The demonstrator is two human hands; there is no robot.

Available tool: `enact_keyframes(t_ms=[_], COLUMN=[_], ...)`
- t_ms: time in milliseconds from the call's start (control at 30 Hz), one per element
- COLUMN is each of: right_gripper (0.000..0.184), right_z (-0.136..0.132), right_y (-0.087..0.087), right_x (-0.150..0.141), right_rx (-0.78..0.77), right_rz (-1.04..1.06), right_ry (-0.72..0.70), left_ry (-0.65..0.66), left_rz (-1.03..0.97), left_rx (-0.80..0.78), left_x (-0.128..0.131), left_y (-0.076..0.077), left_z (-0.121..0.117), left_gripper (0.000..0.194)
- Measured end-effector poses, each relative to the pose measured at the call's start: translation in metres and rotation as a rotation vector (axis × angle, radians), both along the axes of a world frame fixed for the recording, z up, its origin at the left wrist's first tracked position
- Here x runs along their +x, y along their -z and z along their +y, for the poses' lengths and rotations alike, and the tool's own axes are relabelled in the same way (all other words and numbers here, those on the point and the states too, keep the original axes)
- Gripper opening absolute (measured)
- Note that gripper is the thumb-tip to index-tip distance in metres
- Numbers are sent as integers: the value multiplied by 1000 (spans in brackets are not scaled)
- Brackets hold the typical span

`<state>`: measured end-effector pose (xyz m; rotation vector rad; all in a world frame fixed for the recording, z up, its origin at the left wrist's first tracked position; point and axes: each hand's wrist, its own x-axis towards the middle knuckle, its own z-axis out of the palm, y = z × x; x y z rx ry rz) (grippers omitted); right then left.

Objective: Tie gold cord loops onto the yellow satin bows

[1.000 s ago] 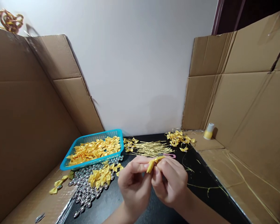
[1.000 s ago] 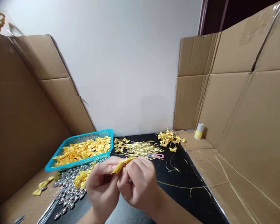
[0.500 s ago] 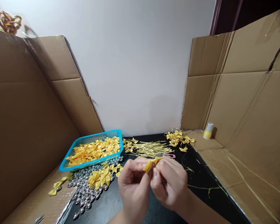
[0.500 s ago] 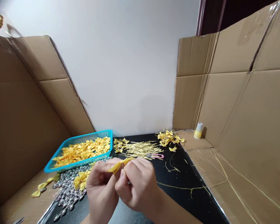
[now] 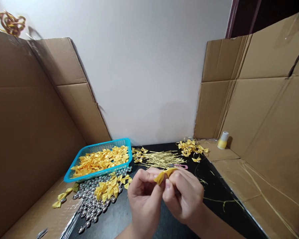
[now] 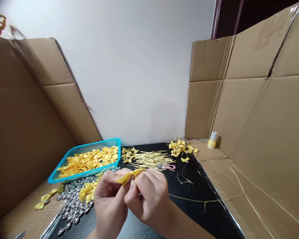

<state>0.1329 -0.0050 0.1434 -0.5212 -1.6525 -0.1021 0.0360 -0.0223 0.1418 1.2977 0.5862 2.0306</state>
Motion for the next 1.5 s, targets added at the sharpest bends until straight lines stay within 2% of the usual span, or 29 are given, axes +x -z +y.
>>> enact_keyframes(t_ms=[233, 533, 700, 933, 1133, 1200, 1333, 1400, 1500], right_gripper=[22, 25, 26, 24, 21, 19, 24, 31, 31], right_z=[3, 4, 2, 0, -1, -1, 3, 8, 14], right_y=[-3, -2, -6, -3, -1, -2, -10, -16, -22], right_x=[2, 3, 3, 2, 0, 1, 10, 15, 22], right_rx=[-77, -127, -139, -136, -48, -60, -63, -61, -75], right_rz=[20, -12, -16, -44, -28, -28, -79, -131, -162], right_ry=[-94, -126, -114, -75, -35, -76, -262, -345, -422], left_ry=[-20, -122, -183, -313, -323, -318, -286, -265, -242], left_rz=[-1, 71, 174, 380, 446, 434, 371, 329, 294], left_rx=[-34, -22, 77, 342, 388, 392, 395, 360, 287], left_x=[0, -3, -4, -10, -12, -14, -18, -19, -19], left_y=[2, 1, 0, 1, 4, 6, 4, 1, -3], left_z=[0, 2, 2, 7, 5, 5, 6, 7, 8], left_gripper=[20, 20, 20, 22, 30, 31, 30, 26, 21])
